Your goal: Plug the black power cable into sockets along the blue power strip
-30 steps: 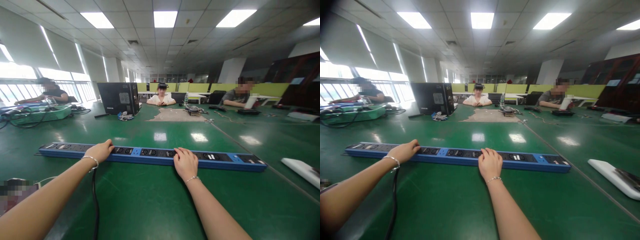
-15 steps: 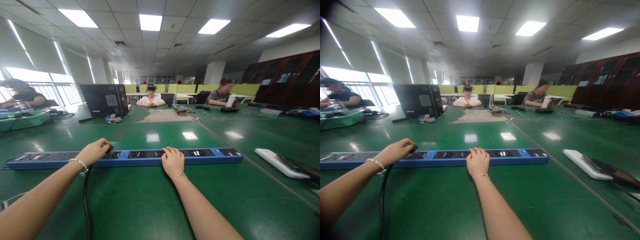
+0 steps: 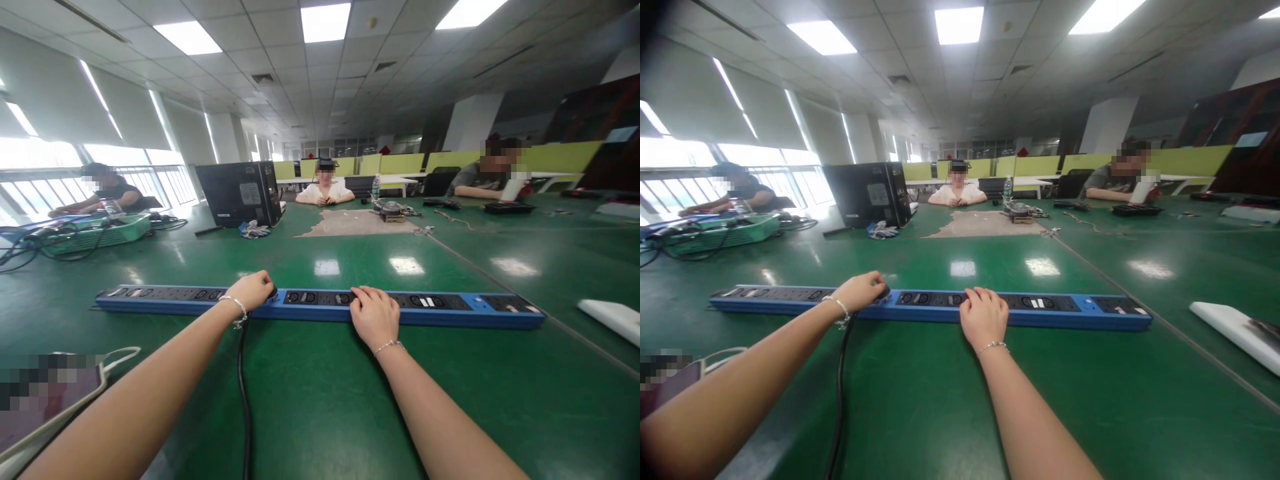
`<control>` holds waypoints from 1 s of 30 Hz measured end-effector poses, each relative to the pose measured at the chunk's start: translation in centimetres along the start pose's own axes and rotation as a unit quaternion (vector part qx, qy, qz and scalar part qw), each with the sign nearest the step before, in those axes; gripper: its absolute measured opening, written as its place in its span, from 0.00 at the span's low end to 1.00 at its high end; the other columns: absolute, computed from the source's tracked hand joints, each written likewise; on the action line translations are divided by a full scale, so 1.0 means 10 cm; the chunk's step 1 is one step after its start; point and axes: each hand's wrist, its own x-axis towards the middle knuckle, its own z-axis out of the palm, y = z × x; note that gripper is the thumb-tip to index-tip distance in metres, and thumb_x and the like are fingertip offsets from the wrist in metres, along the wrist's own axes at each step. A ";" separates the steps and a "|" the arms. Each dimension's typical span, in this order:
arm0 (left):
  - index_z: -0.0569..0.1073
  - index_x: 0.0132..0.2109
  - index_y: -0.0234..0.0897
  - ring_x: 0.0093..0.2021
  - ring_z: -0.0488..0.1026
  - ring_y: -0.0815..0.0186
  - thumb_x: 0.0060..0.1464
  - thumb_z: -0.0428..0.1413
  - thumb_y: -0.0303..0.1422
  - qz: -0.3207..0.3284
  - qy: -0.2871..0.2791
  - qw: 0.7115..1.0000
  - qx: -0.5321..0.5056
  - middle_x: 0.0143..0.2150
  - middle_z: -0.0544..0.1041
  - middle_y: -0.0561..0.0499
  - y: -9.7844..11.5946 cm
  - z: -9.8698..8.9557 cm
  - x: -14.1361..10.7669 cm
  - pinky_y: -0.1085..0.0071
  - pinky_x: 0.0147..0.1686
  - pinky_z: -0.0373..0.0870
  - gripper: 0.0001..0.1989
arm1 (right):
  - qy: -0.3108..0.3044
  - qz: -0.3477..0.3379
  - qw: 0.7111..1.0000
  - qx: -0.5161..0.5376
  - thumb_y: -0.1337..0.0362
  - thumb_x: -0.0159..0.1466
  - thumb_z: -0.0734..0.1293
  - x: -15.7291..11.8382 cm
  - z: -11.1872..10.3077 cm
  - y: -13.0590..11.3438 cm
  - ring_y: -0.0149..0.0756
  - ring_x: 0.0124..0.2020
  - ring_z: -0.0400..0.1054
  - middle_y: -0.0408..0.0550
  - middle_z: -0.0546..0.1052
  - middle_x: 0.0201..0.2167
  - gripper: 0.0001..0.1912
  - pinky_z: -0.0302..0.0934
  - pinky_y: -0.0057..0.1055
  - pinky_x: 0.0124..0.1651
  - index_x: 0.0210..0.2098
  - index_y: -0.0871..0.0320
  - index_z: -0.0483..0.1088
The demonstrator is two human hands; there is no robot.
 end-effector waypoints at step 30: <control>0.67 0.43 0.43 0.36 0.74 0.58 0.55 0.40 0.42 0.005 0.009 0.997 0.072 0.36 0.77 0.45 0.15 0.04 -0.16 0.65 0.34 0.66 0.16 | 0.004 0.003 1.000 0.002 0.65 0.60 0.58 0.00 0.00 0.00 0.39 0.48 0.61 0.43 0.75 0.45 0.15 0.46 0.38 0.50 0.41 0.50 0.74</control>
